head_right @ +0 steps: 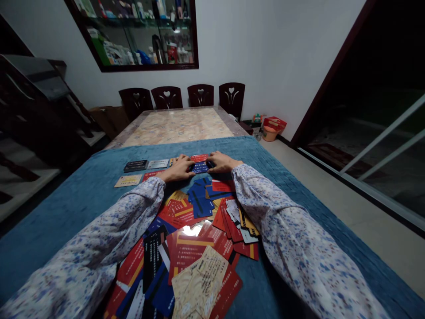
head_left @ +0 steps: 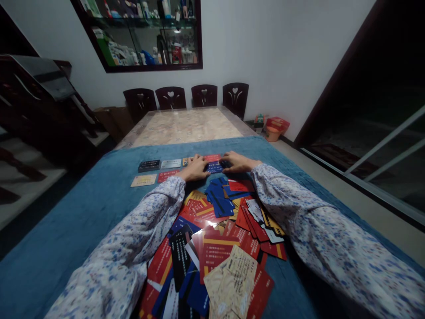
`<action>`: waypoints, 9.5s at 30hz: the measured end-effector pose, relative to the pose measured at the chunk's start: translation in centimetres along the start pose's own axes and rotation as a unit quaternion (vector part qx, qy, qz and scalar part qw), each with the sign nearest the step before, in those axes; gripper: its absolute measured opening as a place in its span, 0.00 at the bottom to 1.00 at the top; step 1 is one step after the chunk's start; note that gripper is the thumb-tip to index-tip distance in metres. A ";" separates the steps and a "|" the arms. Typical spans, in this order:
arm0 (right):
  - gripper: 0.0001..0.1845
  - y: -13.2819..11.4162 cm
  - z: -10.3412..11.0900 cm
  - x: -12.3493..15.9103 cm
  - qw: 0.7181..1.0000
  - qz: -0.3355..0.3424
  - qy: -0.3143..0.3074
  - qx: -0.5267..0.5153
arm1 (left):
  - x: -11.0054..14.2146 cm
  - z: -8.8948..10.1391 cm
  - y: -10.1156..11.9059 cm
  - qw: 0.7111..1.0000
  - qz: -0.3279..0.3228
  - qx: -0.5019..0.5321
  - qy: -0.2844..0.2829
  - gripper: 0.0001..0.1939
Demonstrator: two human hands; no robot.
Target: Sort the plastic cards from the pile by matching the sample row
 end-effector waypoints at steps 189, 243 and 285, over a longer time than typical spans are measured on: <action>0.20 -4.0 -0.6 14.5 0.968 -0.079 0.238 0.021 | 2.4 0.6 10.1 0.969 -0.161 0.113 0.151 0.15; 0.12 -2.6 -2.0 14.7 0.939 -0.038 0.324 -0.111 | 2.1 -0.6 8.6 0.917 -0.121 0.279 0.256 0.12; 0.21 -2.7 -2.9 14.0 0.967 -0.149 0.205 0.004 | 2.3 -1.6 9.2 0.970 -0.093 0.136 0.182 0.24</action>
Point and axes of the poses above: each hand's wrist, its own x-axis away from the middle knuckle, its own z-axis out of the back of the hand, y = z × x, the point moved 5 cm from there along -x, towards the middle knuckle, and after that the axes turned 9 degrees about -y, right-handed, at the moved point
